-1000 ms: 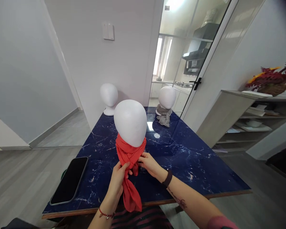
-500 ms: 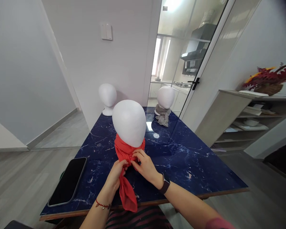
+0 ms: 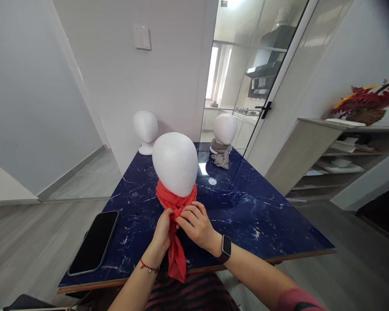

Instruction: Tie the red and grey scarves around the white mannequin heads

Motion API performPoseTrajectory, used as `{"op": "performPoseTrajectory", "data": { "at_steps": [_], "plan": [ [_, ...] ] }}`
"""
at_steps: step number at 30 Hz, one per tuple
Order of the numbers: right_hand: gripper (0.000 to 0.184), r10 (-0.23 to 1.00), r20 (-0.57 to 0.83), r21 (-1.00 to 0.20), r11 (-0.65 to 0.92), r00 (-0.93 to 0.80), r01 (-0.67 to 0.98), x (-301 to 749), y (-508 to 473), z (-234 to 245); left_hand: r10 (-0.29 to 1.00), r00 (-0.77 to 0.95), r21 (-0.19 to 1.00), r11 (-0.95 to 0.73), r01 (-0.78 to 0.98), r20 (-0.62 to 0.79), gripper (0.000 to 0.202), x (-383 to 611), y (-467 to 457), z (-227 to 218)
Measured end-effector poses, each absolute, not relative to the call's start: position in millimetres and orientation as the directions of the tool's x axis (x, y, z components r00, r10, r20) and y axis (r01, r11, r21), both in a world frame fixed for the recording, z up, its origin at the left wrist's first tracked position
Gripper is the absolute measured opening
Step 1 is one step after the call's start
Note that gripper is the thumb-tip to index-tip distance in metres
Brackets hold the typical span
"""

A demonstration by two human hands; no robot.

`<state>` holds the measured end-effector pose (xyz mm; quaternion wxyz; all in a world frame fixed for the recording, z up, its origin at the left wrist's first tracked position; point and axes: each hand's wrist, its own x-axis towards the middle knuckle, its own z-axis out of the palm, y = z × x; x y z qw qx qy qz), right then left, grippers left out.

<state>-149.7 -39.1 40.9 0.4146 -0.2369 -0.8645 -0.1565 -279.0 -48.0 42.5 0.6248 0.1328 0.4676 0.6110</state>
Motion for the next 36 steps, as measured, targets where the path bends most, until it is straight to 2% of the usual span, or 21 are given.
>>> {"op": "performPoseTrajectory", "data": {
  "at_steps": [4, 7, 9, 11, 14, 18, 21, 23, 25, 27, 29, 31, 34, 36],
  "plan": [
    [0.016, 0.260, 0.732, 0.105, 0.870, -0.630, 0.481, -151, -41, 36, 0.888, -0.352, 0.842, 0.067, -0.535, -0.295, 0.016, -285, -42, 35],
    [0.017, 0.298, 0.726, 0.064, 0.868, -0.620, 0.492, -151, -39, 30, 0.908, -0.349, 0.894, 0.059, -0.444, -0.233, 0.019, -292, -39, 34],
    [0.015, 0.398, 0.733, -0.061, 0.846, -0.552, 0.529, -149, -33, 28, 0.920, -0.295, 0.917, 0.136, -0.376, -0.257, 0.023, -298, -39, 36],
    [0.016, 0.538, 0.715, -0.247, 0.792, -0.446, 0.559, -146, -24, 27, 0.921, -0.251, 0.930, 0.221, -0.295, -0.298, 0.030, -307, -41, 40],
    [0.017, 0.713, 0.618, -0.484, 0.676, -0.330, 0.556, -140, -8, 28, 0.920, -0.221, 0.939, 0.285, -0.191, -0.324, 0.044, -325, -43, 44],
    [0.017, 0.825, 0.522, -0.628, 0.543, -0.216, 0.558, -132, 8, 29, 0.942, -0.164, 0.954, 0.274, -0.124, -0.293, 0.053, -352, -42, 42],
    [0.019, 0.856, 0.502, -0.670, 0.475, -0.123, 0.571, -128, 12, 31, 0.946, -0.265, 0.982, 0.187, -0.023, -0.186, 0.049, -366, -41, 37],
    [0.021, 0.859, 0.504, -0.678, 0.458, -0.090, 0.576, -128, 9, 32, 0.930, -0.364, 0.988, 0.104, 0.113, -0.056, 0.042, -367, -42, 33],
    [0.022, 0.840, 0.530, -0.654, 0.490, -0.113, 0.576, -132, 2, 31, 0.925, -0.373, 0.968, 0.026, 0.248, 0.070, 0.033, -358, -45, 29],
    [0.020, 0.776, 0.569, -0.563, 0.608, -0.271, 0.560, -139, -10, 30, 0.949, -0.299, 0.957, -0.010, 0.291, 0.101, 0.026, -342, -49, 27],
    [0.015, 0.641, 0.553, -0.411, 0.766, -0.533, 0.495, -147, -21, 28, 0.973, -0.222, 0.977, -0.007, 0.215, 0.056, 0.023, -325, -52, 27],
    [0.010, 0.512, 0.449, -0.278, 0.859, -0.732, 0.431, -154, -29, 27, 0.983, -0.178, 0.997, 0.051, 0.059, -0.040, 0.027, -311, -53, 30],
    [0.010, 0.472, 0.272, -0.183, 0.881, -0.839, 0.436, -162, -31, 25, 0.968, -0.137, 0.966, 0.182, -0.184, -0.208, 0.037, -302, -52, 33],
    [0.013, 0.472, 0.201, -0.155, 0.881, -0.858, 0.448, -165, -30, 25, 0.957, -0.144, 0.947, 0.214, -0.239, -0.252, 0.042, -300, -50, 32]
  ]
}}
